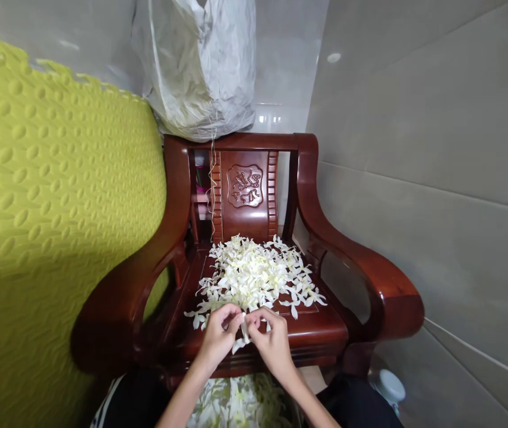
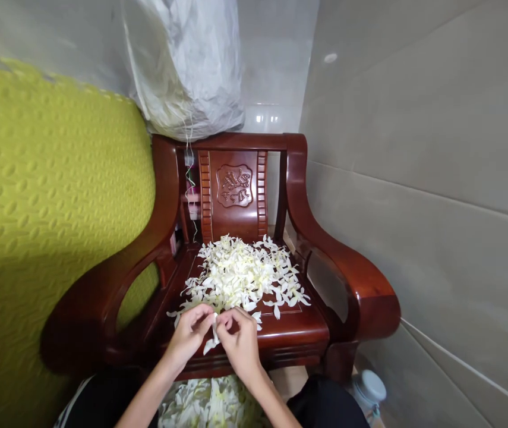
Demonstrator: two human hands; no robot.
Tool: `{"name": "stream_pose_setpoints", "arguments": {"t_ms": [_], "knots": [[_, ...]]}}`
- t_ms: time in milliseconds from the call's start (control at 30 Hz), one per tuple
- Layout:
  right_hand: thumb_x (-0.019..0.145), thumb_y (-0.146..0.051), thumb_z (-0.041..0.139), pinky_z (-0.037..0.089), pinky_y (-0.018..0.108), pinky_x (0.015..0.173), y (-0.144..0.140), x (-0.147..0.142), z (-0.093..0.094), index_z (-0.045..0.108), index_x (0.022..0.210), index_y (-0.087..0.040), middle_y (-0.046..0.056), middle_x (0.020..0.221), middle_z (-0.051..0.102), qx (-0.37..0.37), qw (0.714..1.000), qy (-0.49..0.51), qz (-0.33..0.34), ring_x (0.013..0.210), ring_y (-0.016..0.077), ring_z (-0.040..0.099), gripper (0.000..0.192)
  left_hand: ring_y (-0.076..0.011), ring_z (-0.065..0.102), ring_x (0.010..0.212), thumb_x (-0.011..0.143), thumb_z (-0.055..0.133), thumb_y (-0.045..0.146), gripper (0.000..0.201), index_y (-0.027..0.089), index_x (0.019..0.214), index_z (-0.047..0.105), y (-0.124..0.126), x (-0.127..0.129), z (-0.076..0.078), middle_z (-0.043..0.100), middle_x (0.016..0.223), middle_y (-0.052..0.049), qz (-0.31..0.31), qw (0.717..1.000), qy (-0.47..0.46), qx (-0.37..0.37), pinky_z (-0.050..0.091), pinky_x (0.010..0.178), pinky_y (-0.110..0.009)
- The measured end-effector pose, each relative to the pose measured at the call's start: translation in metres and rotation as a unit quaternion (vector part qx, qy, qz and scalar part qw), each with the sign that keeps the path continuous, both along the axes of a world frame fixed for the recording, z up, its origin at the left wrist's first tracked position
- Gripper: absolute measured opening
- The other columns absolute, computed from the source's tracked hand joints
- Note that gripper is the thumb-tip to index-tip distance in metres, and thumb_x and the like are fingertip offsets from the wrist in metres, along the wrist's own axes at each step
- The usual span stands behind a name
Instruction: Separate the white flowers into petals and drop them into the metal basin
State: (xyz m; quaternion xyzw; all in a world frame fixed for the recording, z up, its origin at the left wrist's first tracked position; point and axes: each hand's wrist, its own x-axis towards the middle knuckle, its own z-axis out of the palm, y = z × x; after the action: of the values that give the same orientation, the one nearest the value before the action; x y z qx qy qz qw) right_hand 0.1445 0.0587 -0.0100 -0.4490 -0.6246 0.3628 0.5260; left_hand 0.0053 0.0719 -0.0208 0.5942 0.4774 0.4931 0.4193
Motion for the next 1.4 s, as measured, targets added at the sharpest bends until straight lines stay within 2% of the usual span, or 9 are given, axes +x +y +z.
{"name": "stream_pose_setpoints", "arguments": {"t_ms": [167, 400, 500, 700, 833, 900, 1100, 1233, 1400], "knots": [[0.077, -0.02, 0.057, 0.038, 0.027, 0.06, 0.006, -0.001, -0.006, 0.059, 0.065, -0.017, 0.001, 0.064, 0.058, -0.021, 1.0, 0.011, 0.008, 0.063, 0.0167, 0.05, 0.013, -0.0182, 0.056, 0.069, 0.08, 0.057, 0.035, 0.02, 0.017, 0.072, 0.059, -0.006, -0.001, 0.0, 0.06, 0.07, -0.003, 0.007, 0.999, 0.015, 0.027, 0.043, 0.064, -0.026], [0.08, -0.033, 0.061, 0.04, 0.026, 0.062, 0.018, 0.006, -0.019, 0.062, 0.081, -0.017, -0.001, 0.067, 0.054, -0.083, 0.987, 0.047, 0.132, 0.064, 0.0148, 0.049, 0.016, -0.0187, 0.057, 0.069, 0.082, 0.054, 0.035, 0.02, 0.016, 0.075, 0.059, 0.002, -0.004, -0.009, 0.061, 0.071, -0.003, 0.014, 0.999, 0.035, 0.021, 0.044, 0.066, -0.027], [0.08, -0.035, 0.063, 0.039, 0.026, 0.064, 0.019, 0.007, -0.024, 0.061, 0.078, -0.017, -0.001, 0.067, 0.052, -0.087, 0.983, 0.06, 0.152, 0.066, 0.0142, 0.047, 0.018, -0.0193, 0.059, 0.072, 0.083, 0.054, 0.037, 0.022, 0.016, 0.076, 0.059, 0.005, -0.004, -0.01, 0.062, 0.074, -0.004, -0.001, 0.999, 0.034, 0.01, 0.046, 0.068, -0.028], [0.083, -0.04, 0.059, 0.034, 0.025, 0.058, 0.027, 0.011, -0.032, 0.056, 0.078, -0.017, -0.002, 0.067, 0.048, -0.103, 0.979, 0.104, 0.141, 0.062, 0.0126, 0.042, 0.024, -0.0188, 0.06, 0.079, 0.079, 0.062, 0.039, 0.034, 0.017, 0.104, 0.056, 0.002, -0.002, -0.016, 0.063, 0.096, -0.007, -0.037, 0.999, 0.03, -0.017, 0.047, 0.068, -0.028], [0.081, -0.038, 0.064, 0.036, 0.024, 0.062, 0.028, 0.017, -0.026, 0.053, 0.082, -0.019, -0.002, 0.07, 0.048, -0.112, 0.973, 0.135, 0.152, 0.066, 0.0128, 0.044, 0.022, -0.0173, 0.058, 0.075, 0.08, 0.062, 0.036, 0.02, 0.016, 0.082, 0.061, -0.003, 0.0, -0.013, 0.063, 0.078, -0.004, -0.069, 0.997, 0.027, -0.009, 0.044, 0.07, -0.027], [0.08, -0.037, 0.065, 0.037, 0.024, 0.064, 0.026, 0.019, -0.021, 0.053, 0.085, -0.02, -0.002, 0.073, 0.05, -0.116, 0.968, 0.147, 0.167, 0.068, 0.0129, 0.046, 0.022, -0.016, 0.057, 0.07, 0.082, 0.06, 0.037, 0.024, 0.016, 0.071, 0.059, -0.003, 0.002, -0.01, 0.06, 0.068, -0.001, -0.076, 0.997, 0.018, -0.011, 0.043, 0.067, -0.026], [0.077, -0.038, 0.069, 0.038, 0.024, 0.065, 0.023, 0.021, -0.02, 0.06, 0.083, -0.017, -0.001, 0.072, 0.053, -0.145, 0.953, 0.165, 0.209, 0.068, 0.0129, 0.048, 0.024, -0.0124, 0.055, 0.056, 0.079, 0.062, 0.043, 0.029, 0.015, 0.075, 0.054, 0.0, 0.0, -0.005, 0.058, 0.067, 0.0, -0.102, 0.993, -0.033, -0.05, 0.044, 0.057, -0.025], [0.072, -0.038, 0.074, 0.035, 0.023, 0.06, 0.028, 0.021, -0.026, 0.059, 0.078, -0.016, -0.002, 0.066, 0.051, -0.148, 0.953, 0.183, 0.192, 0.062, 0.0115, 0.044, 0.027, -0.0142, 0.057, 0.062, 0.079, 0.062, 0.044, 0.031, 0.014, 0.079, 0.056, 0.003, -0.007, -0.002, 0.061, 0.069, -0.002, -0.118, 0.989, -0.051, -0.072, 0.047, 0.061, -0.026], [0.078, -0.043, 0.068, 0.035, 0.022, 0.061, 0.027, 0.015, -0.027, 0.055, 0.078, -0.019, -0.003, 0.068, 0.05, -0.141, 0.954, 0.23, 0.132, 0.062, 0.011, 0.044, 0.027, -0.0135, 0.055, 0.062, 0.083, 0.055, 0.048, 0.036, 0.013, 0.077, 0.057, 0.004, -0.009, -0.004, 0.06, 0.068, -0.003, -0.1, 0.992, -0.05, -0.065, 0.045, 0.062, -0.026]]}}
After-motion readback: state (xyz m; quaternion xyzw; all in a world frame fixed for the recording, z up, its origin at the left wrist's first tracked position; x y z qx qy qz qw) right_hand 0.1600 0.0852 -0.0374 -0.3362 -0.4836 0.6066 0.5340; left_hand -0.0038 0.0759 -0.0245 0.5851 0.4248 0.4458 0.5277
